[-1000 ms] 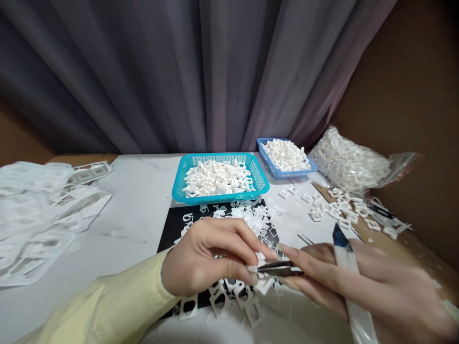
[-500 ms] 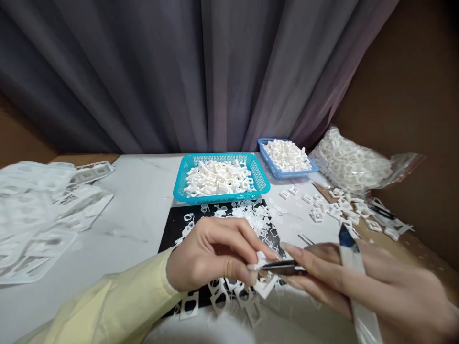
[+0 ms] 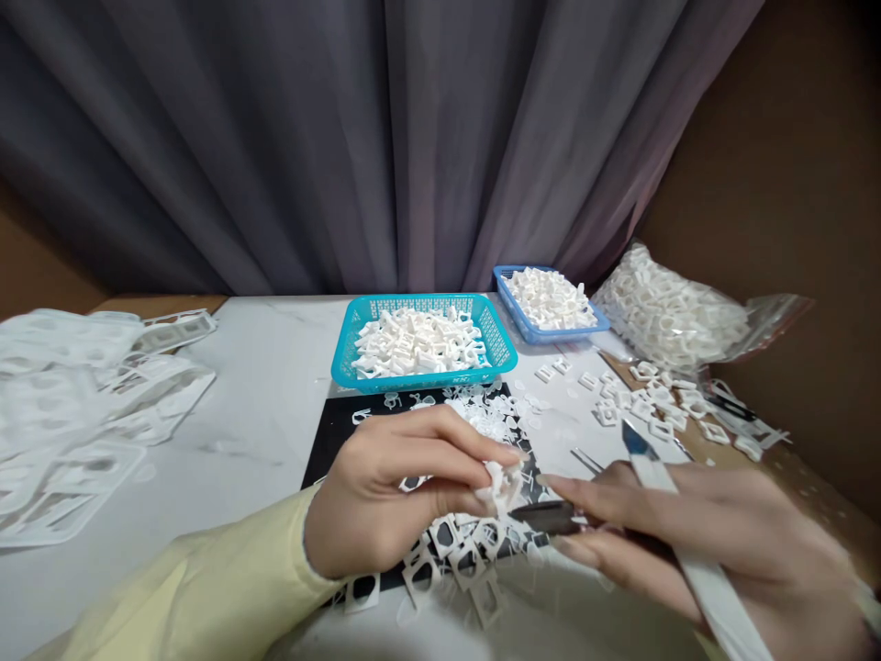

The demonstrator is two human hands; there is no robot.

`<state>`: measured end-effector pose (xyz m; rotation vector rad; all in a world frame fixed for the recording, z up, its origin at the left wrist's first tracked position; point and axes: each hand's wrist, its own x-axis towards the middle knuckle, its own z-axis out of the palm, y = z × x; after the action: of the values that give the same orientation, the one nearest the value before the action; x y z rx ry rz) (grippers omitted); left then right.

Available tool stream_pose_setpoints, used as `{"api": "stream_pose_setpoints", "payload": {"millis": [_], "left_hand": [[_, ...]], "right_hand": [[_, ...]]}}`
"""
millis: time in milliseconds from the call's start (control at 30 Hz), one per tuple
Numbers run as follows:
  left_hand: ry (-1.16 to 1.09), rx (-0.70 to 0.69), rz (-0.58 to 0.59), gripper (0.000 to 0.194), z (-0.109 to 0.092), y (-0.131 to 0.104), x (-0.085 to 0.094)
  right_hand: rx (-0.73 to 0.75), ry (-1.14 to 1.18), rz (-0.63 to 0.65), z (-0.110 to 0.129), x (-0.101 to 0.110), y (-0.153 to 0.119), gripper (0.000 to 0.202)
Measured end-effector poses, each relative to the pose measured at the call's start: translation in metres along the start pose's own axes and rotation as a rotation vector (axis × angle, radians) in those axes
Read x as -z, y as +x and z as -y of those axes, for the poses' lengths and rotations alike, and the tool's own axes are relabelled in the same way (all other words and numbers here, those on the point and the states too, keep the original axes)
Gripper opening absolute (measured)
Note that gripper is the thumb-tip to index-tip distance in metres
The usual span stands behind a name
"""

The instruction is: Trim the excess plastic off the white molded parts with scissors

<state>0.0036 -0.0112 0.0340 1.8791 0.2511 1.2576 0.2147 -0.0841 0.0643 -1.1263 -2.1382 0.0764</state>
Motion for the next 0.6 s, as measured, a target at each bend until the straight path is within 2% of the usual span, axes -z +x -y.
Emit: {"api": "stream_pose_setpoints", "payload": {"millis": [67, 167, 300, 367, 467, 600], "left_hand": [[0.117, -0.117, -0.022, 0.020, -0.003, -0.001, 0.000], [0.220, -0.235, -0.038, 0.025, -0.005, -0.004, -0.001], [0.325, -0.287, -0.052, 0.027, -0.004, -0.007, -0.002], [0.346, -0.308, -0.060, 0.025, -0.002, -0.008, -0.002], [0.351, -0.354, -0.073, 0.020, 0.001, -0.009, -0.003], [0.354, -0.361, -0.079, 0.021, 0.003, -0.010, -0.003]], "right_hand": [[-0.068, 0.164, 0.066, -0.002, 0.000, 0.001, 0.015], [-0.297, 0.424, 0.195, -0.004, -0.002, 0.003, 0.011], [-0.622, 0.695, 0.388, 0.000, -0.003, 0.008, 0.017], [-0.751, 0.777, 0.430, 0.003, -0.003, 0.011, 0.020], [-0.848, 0.822, 0.439, 0.007, -0.003, 0.015, 0.022], [-0.892, 0.814, 0.450, 0.009, -0.001, 0.017, 0.023]]}}
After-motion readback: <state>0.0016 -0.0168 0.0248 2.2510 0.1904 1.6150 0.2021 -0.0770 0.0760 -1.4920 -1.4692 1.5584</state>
